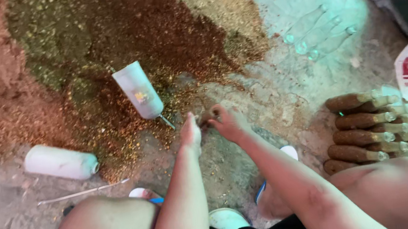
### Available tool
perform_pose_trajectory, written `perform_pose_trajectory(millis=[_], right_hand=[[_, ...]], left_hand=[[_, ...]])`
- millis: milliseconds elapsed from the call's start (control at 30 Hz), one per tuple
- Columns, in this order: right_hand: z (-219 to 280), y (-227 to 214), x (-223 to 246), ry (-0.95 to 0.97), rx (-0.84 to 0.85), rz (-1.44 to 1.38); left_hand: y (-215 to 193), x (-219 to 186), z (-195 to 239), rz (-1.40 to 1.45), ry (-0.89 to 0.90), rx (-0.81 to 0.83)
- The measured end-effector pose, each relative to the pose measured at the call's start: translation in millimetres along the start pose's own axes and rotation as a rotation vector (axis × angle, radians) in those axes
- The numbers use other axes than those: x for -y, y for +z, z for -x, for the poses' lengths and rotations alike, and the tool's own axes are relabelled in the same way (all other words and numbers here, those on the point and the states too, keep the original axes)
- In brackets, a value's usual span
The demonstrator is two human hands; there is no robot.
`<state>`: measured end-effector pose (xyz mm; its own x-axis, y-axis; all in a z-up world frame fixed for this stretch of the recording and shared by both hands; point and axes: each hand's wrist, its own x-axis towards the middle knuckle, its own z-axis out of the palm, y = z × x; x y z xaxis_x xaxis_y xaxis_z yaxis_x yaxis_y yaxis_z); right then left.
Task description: The person scoops a granular mixture from a pile on the floor and pours it into a plastic bottle using a funnel. They then use a metal rod to tamp down the contents inside the bottle.
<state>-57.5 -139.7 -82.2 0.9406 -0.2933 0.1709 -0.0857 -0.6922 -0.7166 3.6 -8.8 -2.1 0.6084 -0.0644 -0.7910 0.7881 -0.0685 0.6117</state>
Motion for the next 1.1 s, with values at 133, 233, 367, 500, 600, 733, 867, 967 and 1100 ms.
perform_pose_trajectory(millis=[133, 233, 367, 500, 600, 733, 867, 967, 1100], right_hand=[[-3.7, -11.7, 18.6, 0.013, -0.077, -0.073], [-0.5, -19.4, 14.9, 0.126, 0.046, -0.184], [-2.6, -30.8, 36.6, 0.123, 0.054, -0.082], [-12.3, -26.2, 26.2, 0.085, 0.047, -0.125], [2.6, -32.4, 36.0, 0.151, 0.012, -0.122], [-6.9, -20.4, 21.6, 0.114, 0.058, -0.152], [0.3, -19.4, 13.4, 0.175, 0.052, -0.060], [-6.6, -29.8, 24.4, 0.281, 0.076, -0.078], [-1.0, -11.9, -15.3, 0.300, 0.202, 0.141]], left_hand=[[-6.5, 71.2, -107.7, 0.115, -0.023, 0.056], [-0.8, 28.7, -41.8, 0.106, -0.082, 0.093], [-6.6, 15.9, -20.6, 0.025, -0.024, 0.064], [0.1, 30.8, -38.0, -0.062, 0.054, 0.046], [-5.4, -0.4, 6.2, -0.220, 0.041, 0.056], [-6.9, 38.8, -52.8, -0.314, 0.037, 0.044], [-6.5, 15.2, -12.0, -0.068, -0.062, 0.099], [-4.8, 15.9, -22.3, -0.019, -0.064, 0.119], [-5.1, 13.0, -14.0, 0.075, -0.098, 0.074]])
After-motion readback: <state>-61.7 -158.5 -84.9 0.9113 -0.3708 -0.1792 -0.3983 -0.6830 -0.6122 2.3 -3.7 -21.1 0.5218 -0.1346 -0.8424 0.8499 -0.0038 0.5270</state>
